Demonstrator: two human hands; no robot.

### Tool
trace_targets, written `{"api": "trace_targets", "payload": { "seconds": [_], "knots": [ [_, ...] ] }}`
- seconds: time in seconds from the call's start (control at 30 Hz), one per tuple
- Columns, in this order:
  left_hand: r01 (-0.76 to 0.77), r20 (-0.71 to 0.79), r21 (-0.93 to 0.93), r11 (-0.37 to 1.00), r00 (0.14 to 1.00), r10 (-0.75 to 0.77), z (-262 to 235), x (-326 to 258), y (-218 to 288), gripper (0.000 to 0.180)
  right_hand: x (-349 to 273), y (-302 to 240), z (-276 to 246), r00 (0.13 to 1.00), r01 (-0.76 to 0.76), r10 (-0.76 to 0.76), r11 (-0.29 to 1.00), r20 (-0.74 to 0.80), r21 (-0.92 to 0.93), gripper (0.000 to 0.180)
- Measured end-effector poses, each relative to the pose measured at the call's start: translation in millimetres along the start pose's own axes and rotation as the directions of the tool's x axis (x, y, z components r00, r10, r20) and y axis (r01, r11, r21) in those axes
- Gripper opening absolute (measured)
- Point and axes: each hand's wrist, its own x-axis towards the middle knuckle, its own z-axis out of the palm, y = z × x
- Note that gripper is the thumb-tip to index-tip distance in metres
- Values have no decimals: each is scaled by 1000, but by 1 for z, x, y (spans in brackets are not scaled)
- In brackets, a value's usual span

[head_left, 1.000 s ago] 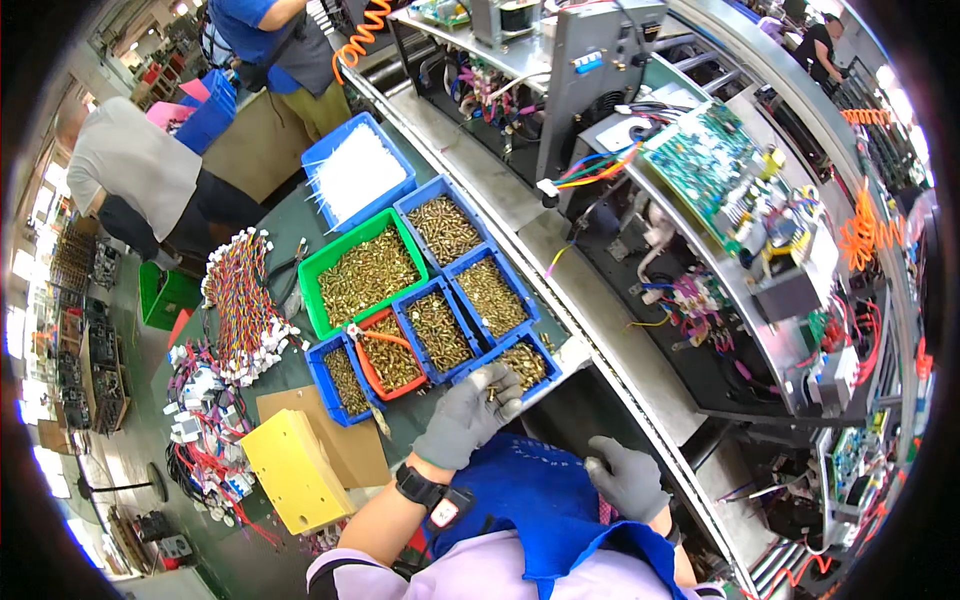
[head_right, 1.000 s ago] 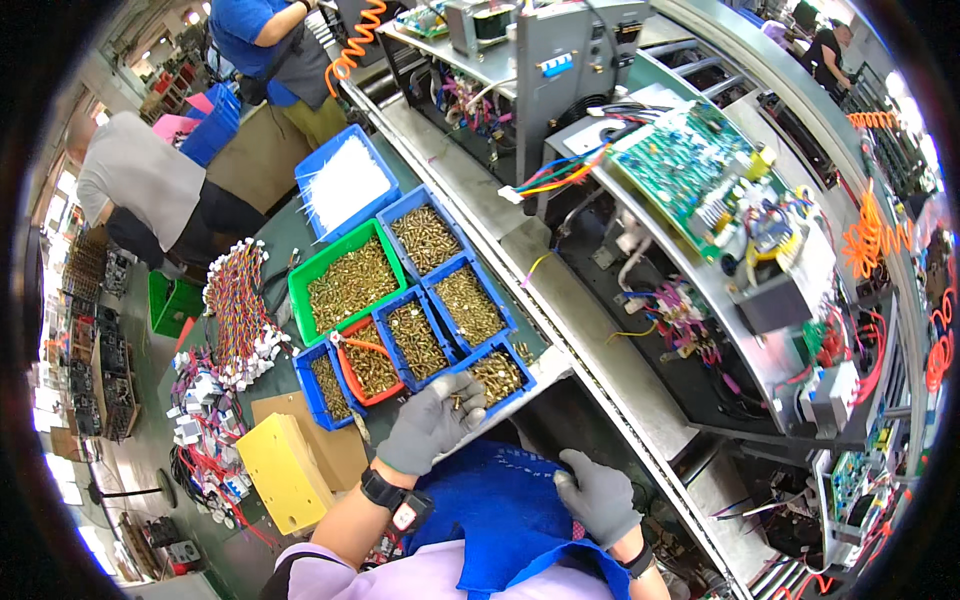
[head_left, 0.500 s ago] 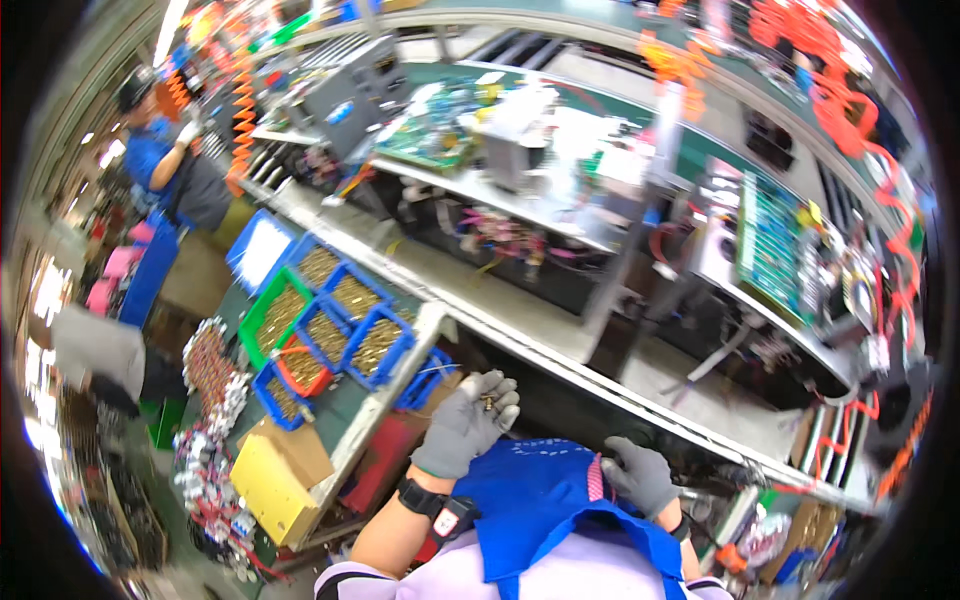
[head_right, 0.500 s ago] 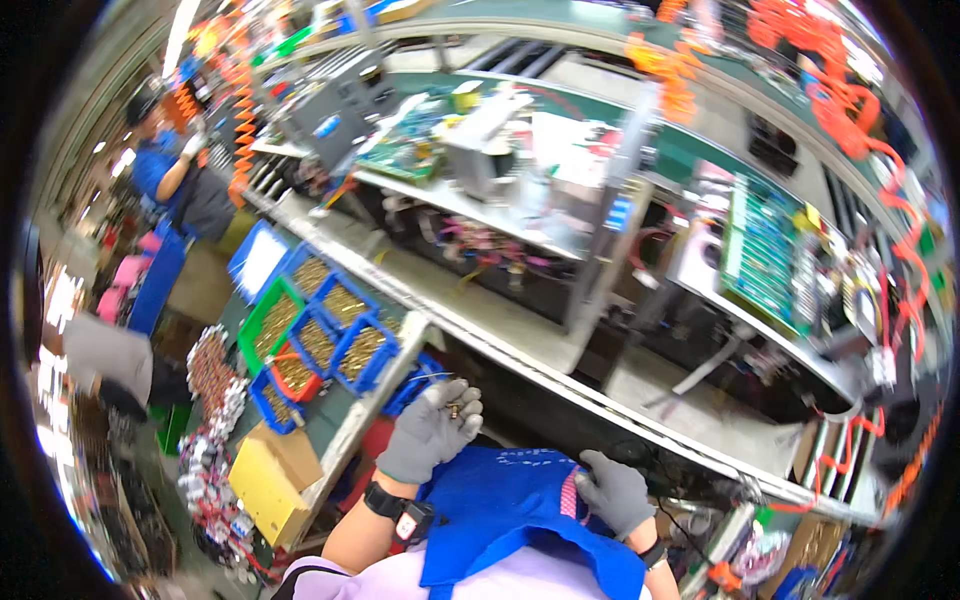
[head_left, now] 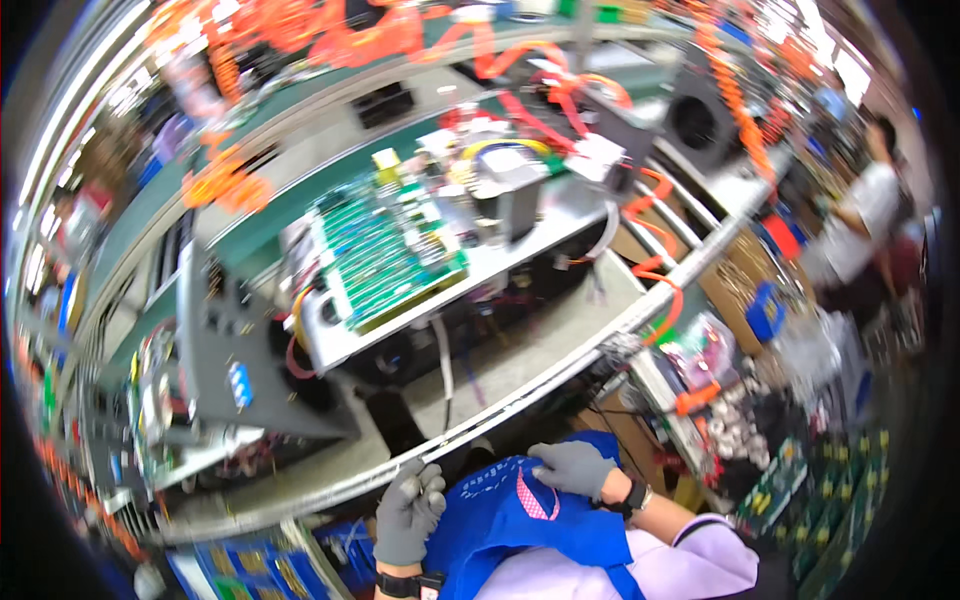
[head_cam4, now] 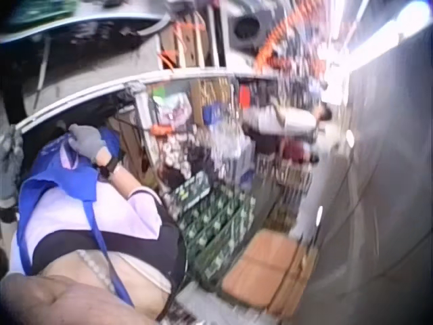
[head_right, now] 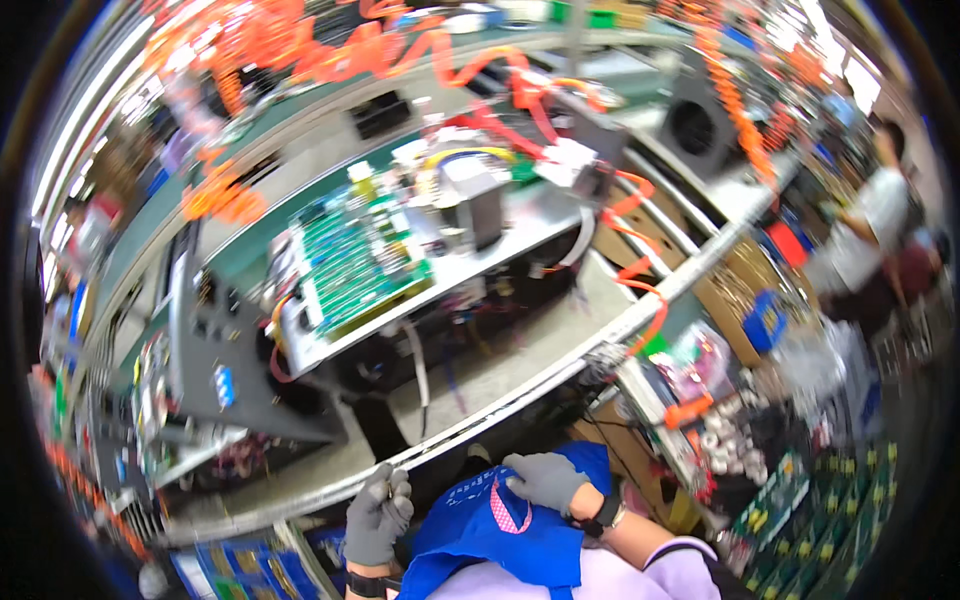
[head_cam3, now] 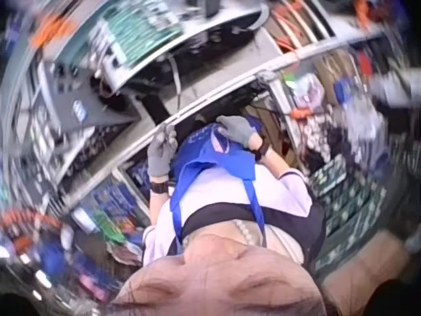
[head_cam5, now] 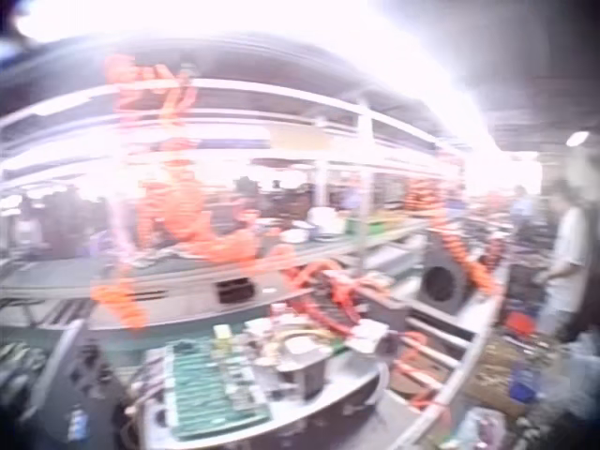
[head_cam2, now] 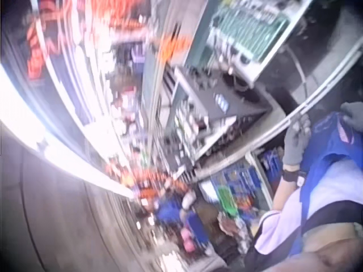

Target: Assemble solar power inverters on an assembly line by placing internal protective plates, installing a main printed circuit board (PCB), and tightening screws with an electric screwdriver.

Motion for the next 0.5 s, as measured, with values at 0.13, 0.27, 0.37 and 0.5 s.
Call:
{"api": "trace_targets", "payload": {
  "seconds": [0.13,0.27,0.37,0.5],
  "knots": [
    [226,92,148,963,966,-241,23,48,-11,29,-8,16,-20,985,-155,156,988,-72,19,41],
    [266,129,372,889,934,-334,54,85,-12,29,-18,52,-24,914,-307,336,939,-226,153,51],
    [280,102,440,853,928,-357,71,99,-10,33,-12,103,-16,727,-370,561,806,-396,463,72],
    [365,51,326,872,914,-402,74,106,-12,38,41,182,-14,528,-5,552,762,-645,648,91]
  ]
}}
